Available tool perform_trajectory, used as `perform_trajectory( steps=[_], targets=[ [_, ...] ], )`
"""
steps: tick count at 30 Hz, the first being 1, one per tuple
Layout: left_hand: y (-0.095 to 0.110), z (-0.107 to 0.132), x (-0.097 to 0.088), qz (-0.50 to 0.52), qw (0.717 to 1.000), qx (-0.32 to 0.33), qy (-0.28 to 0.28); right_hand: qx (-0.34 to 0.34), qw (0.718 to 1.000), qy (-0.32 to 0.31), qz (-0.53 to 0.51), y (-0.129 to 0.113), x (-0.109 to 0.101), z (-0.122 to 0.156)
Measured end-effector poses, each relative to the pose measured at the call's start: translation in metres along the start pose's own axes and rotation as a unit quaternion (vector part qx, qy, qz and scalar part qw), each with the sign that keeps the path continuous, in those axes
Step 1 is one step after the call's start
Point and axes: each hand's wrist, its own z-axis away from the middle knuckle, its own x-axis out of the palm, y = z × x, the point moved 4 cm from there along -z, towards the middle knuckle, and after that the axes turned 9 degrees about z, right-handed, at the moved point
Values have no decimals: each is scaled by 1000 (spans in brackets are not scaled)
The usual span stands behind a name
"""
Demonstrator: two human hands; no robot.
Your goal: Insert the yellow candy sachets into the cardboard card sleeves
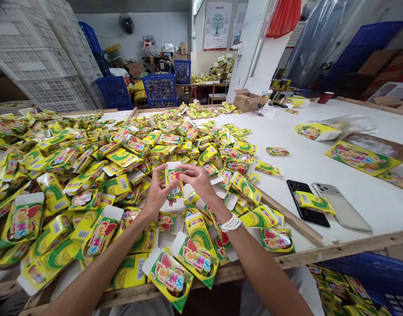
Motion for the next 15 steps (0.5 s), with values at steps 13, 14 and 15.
perform_trajectory(
  steps=[13, 14, 15],
  targets=[
    [6, -3, 0, -39, 998, 55, -3, -76, 992, 63, 78, -4, 2, 2],
    [6, -3, -1, -38, 998, 57, -1, -87, 990, 71, 85, -5, 2, 3],
    [6, -3, -1, -34, 998, 58, 0, -97, 988, 78, 93, -7, 2, 3]
  ],
)
